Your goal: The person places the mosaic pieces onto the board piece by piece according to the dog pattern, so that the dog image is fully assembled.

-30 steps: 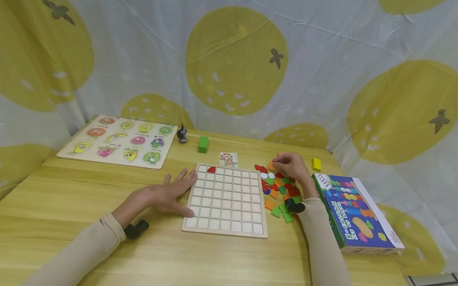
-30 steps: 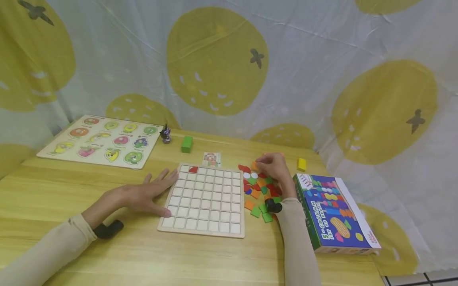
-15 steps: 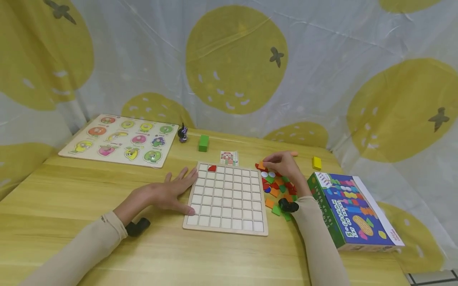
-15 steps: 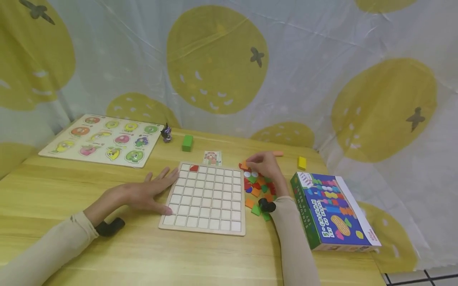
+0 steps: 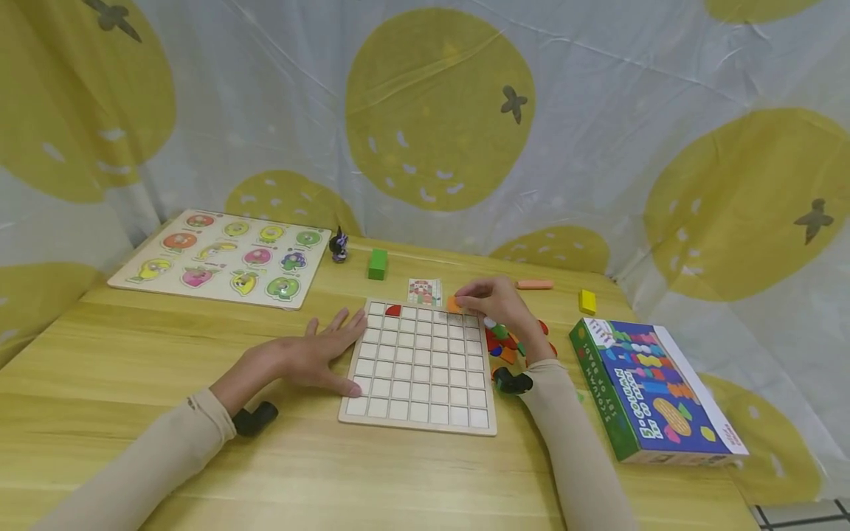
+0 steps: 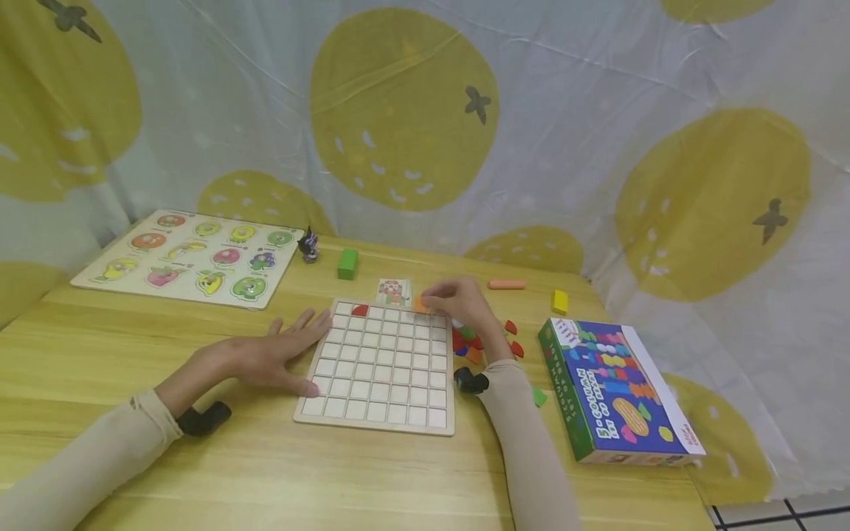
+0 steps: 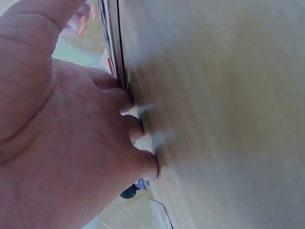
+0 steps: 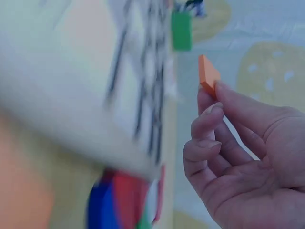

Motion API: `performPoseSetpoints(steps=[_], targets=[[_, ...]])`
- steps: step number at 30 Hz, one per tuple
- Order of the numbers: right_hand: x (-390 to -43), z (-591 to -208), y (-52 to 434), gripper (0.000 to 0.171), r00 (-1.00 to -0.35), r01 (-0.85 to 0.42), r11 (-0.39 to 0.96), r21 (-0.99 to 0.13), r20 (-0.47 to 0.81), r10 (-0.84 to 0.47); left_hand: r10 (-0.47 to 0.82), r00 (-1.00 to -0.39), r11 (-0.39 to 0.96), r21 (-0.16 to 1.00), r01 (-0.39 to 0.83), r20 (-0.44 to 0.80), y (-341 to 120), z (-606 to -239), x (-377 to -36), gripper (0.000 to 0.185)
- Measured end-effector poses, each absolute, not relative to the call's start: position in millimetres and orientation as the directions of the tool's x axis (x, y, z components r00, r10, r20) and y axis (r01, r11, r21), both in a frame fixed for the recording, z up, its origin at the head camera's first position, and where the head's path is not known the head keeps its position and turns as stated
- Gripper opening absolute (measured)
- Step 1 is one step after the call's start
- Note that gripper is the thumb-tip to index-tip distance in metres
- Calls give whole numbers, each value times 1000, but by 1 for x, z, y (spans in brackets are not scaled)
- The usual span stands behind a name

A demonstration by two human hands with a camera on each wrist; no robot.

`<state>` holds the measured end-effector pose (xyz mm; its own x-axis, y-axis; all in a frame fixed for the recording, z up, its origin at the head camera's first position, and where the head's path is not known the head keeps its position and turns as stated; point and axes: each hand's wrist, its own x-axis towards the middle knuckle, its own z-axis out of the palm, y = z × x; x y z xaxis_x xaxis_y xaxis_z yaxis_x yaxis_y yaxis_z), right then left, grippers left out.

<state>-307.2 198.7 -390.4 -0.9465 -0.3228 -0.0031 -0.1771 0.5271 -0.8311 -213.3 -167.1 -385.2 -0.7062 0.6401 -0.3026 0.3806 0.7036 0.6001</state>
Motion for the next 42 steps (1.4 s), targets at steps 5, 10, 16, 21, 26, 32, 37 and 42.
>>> performPoseSetpoints(steps=[5,10,16,21,26,32,37,42], targets=[[-309,-386,176,15,-933,-174,474,-863,-9,-359,646,-702,701,597,390,-300,-168,-384,-214,122],[-314,-395,156,12,-918,-171,443,-880,-21,-396,654,-695,695,599,397,-299,-167,-385,-215,122],[-316,-399,140,10,-920,-176,463,-869,-22,-390,649,-698,701,594,395,-302,-165,-386,-216,122],[-316,-397,130,9,-926,-172,488,-856,-29,-377,645,-699,706,589,393,-308,-165,-386,-216,123],[-316,-399,126,6,-928,-193,509,-839,-12,-372,649,-698,703,591,396,-304,-165,-385,-216,123],[-316,-400,124,6,-924,-231,534,-813,11,-382,643,-702,707,590,390,-306,-166,-385,-216,123],[-317,-403,124,8,-915,-247,542,-803,9,-403,641,-704,709,588,390,-306,-166,-385,-215,123],[-319,-406,123,9,-910,-264,550,-792,16,-414,638,-705,711,590,383,-311,-167,-385,-215,123]])
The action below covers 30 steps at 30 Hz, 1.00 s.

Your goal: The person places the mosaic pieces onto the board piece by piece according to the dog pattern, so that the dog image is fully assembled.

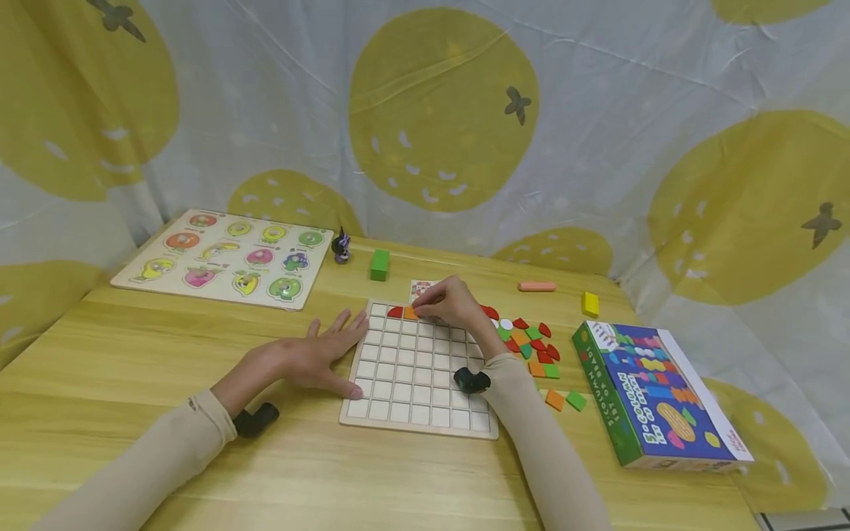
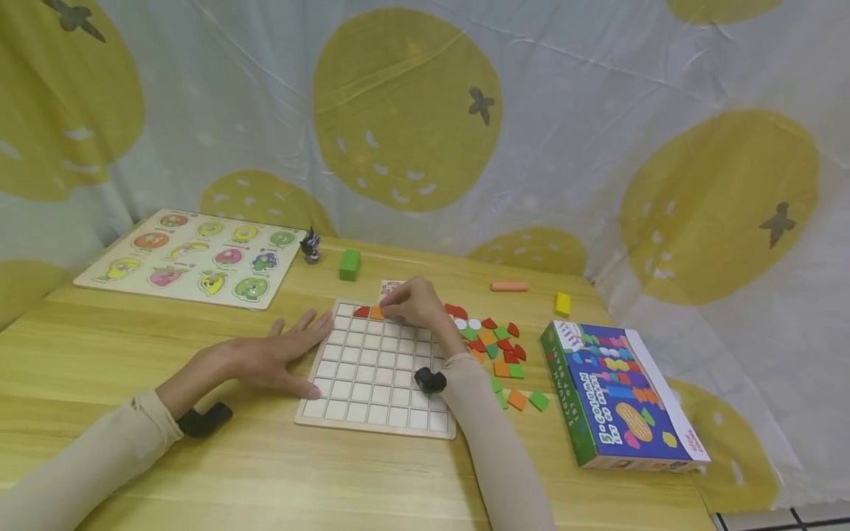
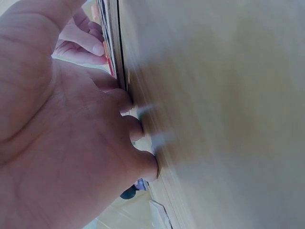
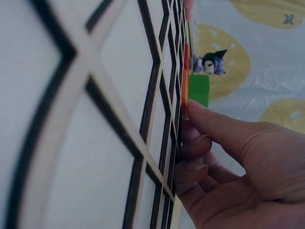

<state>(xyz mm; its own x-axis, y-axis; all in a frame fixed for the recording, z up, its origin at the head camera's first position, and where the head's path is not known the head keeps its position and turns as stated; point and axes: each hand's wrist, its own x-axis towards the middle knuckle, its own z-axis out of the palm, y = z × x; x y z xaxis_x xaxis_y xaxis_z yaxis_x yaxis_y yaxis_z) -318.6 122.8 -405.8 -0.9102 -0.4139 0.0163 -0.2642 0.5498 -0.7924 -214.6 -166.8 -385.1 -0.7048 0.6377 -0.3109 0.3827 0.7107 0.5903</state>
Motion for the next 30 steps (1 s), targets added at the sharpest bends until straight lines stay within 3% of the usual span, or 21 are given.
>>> performPoseSetpoints(steps=[9,22,30], targets=[[-314,-398,133,19,-903,-280,540,-794,27,-429,642,-706,701,600,384,-298,-169,-386,-214,123],[-310,-389,228,32,-943,-230,559,-797,39,-332,640,-708,704,597,384,-299,-166,-387,-214,123],[-314,-393,253,30,-951,-207,612,-763,9,-310,632,-712,708,600,371,-305,-167,-387,-214,122]])
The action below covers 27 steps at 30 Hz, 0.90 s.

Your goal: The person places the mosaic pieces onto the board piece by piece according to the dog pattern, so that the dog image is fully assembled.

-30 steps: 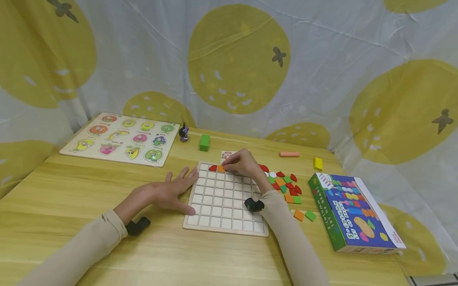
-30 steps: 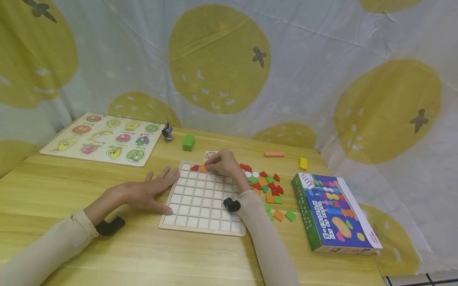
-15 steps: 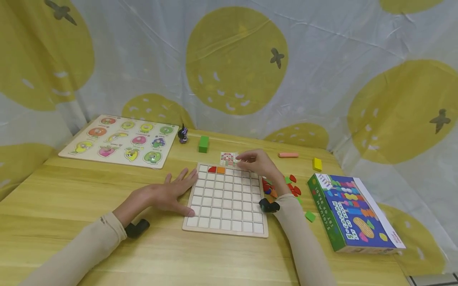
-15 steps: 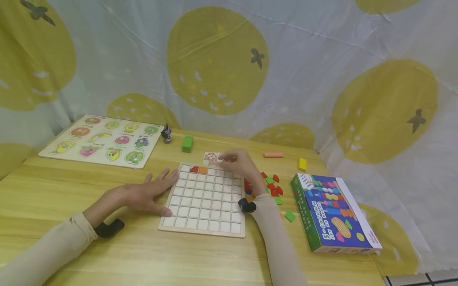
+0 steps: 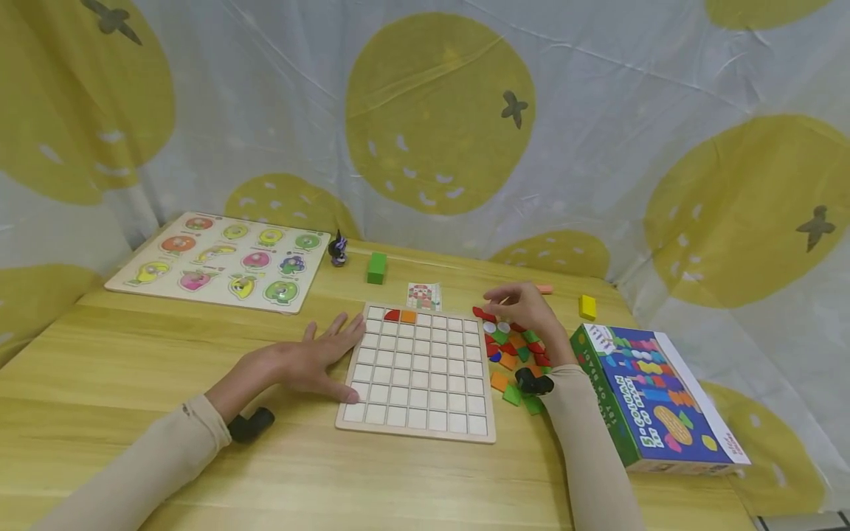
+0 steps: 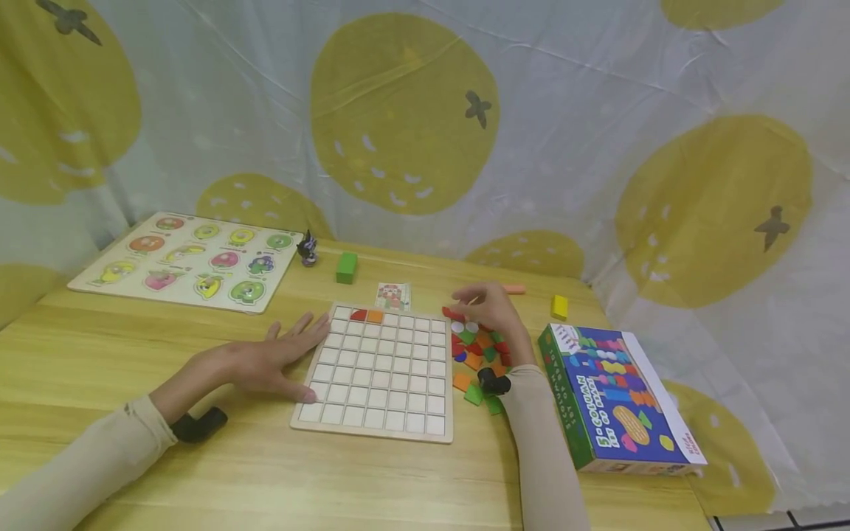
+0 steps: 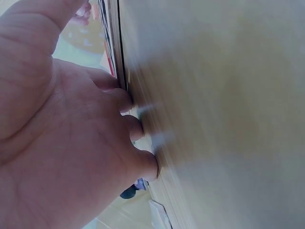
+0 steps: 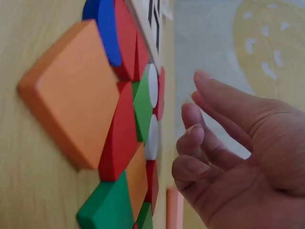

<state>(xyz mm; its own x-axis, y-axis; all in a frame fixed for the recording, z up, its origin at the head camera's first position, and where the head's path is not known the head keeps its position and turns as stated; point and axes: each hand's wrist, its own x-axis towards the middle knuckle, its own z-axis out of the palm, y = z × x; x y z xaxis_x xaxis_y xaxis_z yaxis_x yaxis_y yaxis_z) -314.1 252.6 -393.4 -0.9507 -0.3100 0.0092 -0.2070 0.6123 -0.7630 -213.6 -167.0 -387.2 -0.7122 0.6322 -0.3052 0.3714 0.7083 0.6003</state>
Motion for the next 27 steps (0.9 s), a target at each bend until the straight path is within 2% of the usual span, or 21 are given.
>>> performPoseSetpoints(steps=[16,27], targets=[[-318,-402,252,20,-956,-210,722,-659,-18,-294,634,-713,702,609,370,-299,-169,-389,-213,123],[-316,-400,249,16,-963,-184,733,-655,-30,-269,638,-711,699,609,374,-297,-168,-389,-214,122]])
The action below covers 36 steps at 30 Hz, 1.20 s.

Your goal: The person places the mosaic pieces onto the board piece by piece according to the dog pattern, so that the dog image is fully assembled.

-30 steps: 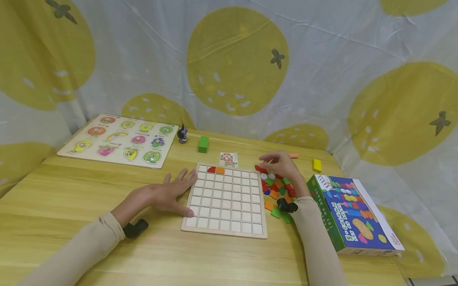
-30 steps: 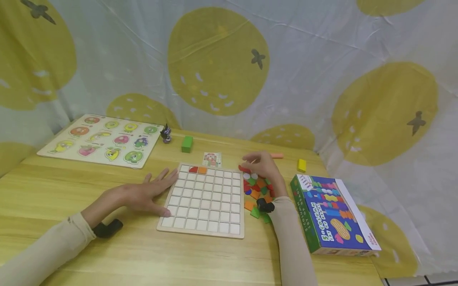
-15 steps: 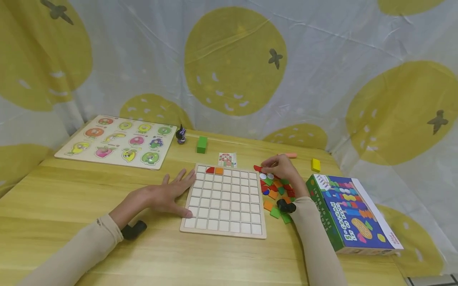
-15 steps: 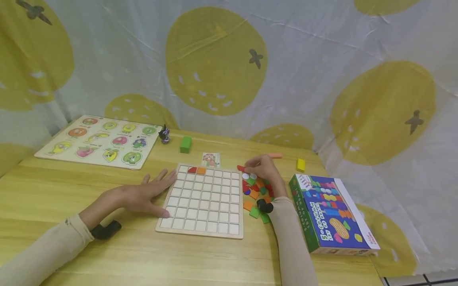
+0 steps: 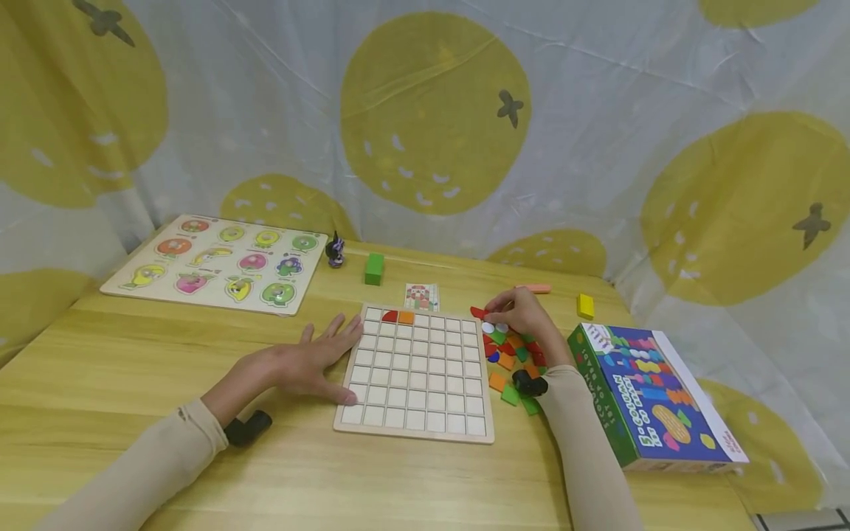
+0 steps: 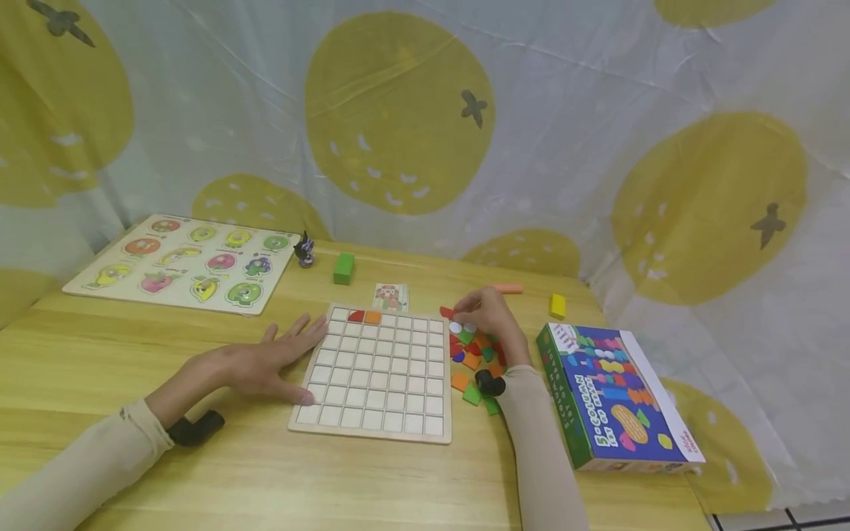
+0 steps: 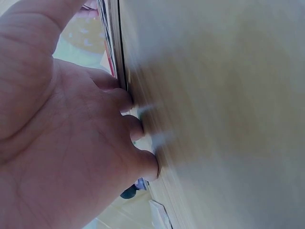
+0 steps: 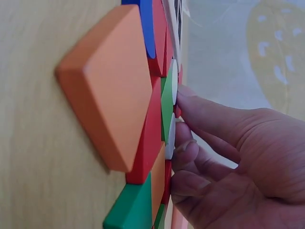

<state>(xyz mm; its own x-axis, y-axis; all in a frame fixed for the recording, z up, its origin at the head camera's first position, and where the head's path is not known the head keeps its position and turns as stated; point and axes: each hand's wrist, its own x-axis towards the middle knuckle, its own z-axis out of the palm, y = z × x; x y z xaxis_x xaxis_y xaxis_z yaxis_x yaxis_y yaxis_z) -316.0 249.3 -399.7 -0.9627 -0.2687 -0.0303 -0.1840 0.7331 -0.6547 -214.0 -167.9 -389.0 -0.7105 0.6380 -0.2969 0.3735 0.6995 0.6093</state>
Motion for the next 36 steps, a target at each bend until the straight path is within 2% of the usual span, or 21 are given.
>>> performPoseSetpoints(steps=[19,28,36], targets=[[-316,-403,249,12,-967,-192,707,-680,10,-253,630,-715,707,606,364,-305,-167,-388,-213,122],[-313,-399,250,17,-986,-108,658,-745,-3,-165,629,-714,708,605,365,-306,-167,-388,-212,123],[-312,-394,240,21,-984,-98,629,-771,-18,-176,626,-715,711,603,362,-310,-167,-387,-213,123]])
